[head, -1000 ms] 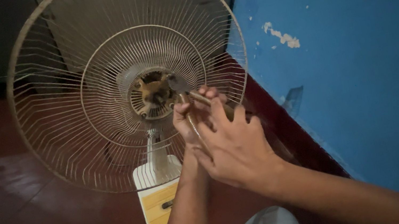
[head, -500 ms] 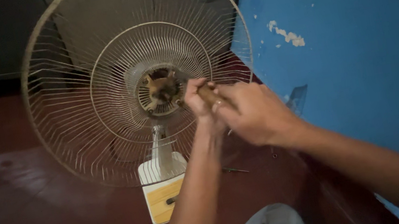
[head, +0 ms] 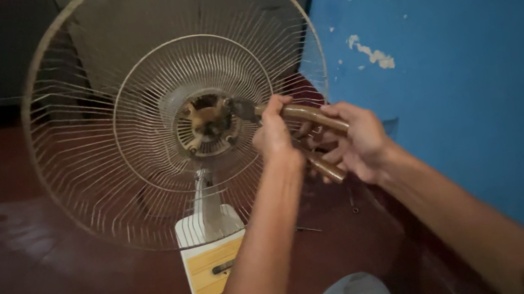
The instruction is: The person uses pliers to repeatedly grip and pull at the central hub of an electric fan's motor assembly. The person holds the fan cage with one hand while manipulating the hub with the other, attempting to dislodge or adjust a component.
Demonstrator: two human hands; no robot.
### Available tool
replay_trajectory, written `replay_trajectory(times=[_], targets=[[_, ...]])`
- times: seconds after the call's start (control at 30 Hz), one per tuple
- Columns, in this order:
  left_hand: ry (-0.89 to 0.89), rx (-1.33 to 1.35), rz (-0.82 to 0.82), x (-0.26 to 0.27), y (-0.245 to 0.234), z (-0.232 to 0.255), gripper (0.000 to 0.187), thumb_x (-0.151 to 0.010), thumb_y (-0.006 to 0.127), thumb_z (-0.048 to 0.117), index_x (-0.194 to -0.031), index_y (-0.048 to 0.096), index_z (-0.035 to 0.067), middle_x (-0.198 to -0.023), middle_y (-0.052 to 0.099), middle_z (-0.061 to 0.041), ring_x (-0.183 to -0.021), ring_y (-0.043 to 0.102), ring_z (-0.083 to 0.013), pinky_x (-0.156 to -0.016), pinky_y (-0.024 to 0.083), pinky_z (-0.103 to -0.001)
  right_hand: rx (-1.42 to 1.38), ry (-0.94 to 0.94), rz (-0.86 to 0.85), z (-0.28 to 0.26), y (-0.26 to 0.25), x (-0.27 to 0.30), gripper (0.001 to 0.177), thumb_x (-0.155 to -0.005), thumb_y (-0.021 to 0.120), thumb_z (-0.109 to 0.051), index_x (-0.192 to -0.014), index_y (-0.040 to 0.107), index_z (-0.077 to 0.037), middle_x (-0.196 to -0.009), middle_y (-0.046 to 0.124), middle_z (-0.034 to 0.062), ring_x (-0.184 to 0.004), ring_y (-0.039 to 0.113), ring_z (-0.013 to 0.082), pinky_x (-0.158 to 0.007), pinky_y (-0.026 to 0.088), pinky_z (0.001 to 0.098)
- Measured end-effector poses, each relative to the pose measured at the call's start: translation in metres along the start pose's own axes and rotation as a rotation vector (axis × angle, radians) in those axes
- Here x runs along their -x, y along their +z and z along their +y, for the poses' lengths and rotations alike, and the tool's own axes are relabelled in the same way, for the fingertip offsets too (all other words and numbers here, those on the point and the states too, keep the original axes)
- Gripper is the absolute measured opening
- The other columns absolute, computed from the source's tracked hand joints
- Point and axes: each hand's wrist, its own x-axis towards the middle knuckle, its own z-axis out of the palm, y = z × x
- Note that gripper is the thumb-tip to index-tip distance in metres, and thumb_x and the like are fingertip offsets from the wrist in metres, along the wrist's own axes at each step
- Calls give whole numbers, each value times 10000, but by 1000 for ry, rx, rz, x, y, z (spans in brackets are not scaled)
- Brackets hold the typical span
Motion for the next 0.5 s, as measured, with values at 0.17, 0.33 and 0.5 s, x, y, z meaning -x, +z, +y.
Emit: replay_trajectory(times=[0.17, 0.33, 0.5], targets=[[-18, -174, -11, -3, -16, -4, 284, -778, 783, 252, -909, 612, 68, -815, 602, -61, -644, 619, -219, -508, 524, -407, -177, 64, -126, 7, -5, 4, 523, -975, 240, -392, -1169, 540, -10, -1051, 669, 290, -702, 694, 394, -587, 580, 486], [-9, -111, -182, -8, -28, -9, 301, -761, 783, 267, -924, 624, 69, -807, 670, -97, -673, 654, -241, -564, 558, -403, 6, -20, 6, 24, -7, 5, 470, -987, 379, -408, -1133, 628, -37, -1088, 711, 193, -743, 726, 256, -604, 610, 364], [69, -202, -218, -12, -39, -10, 301, -793, 772, 348, -953, 713, 100, -811, 676, -12, -714, 635, -150, -666, 533, -330, 601, -325, 185, 28, -2, 17, 381, -979, 582, -406, -992, 695, -42, -758, 705, 113, -595, 676, 194, -534, 538, 341]])
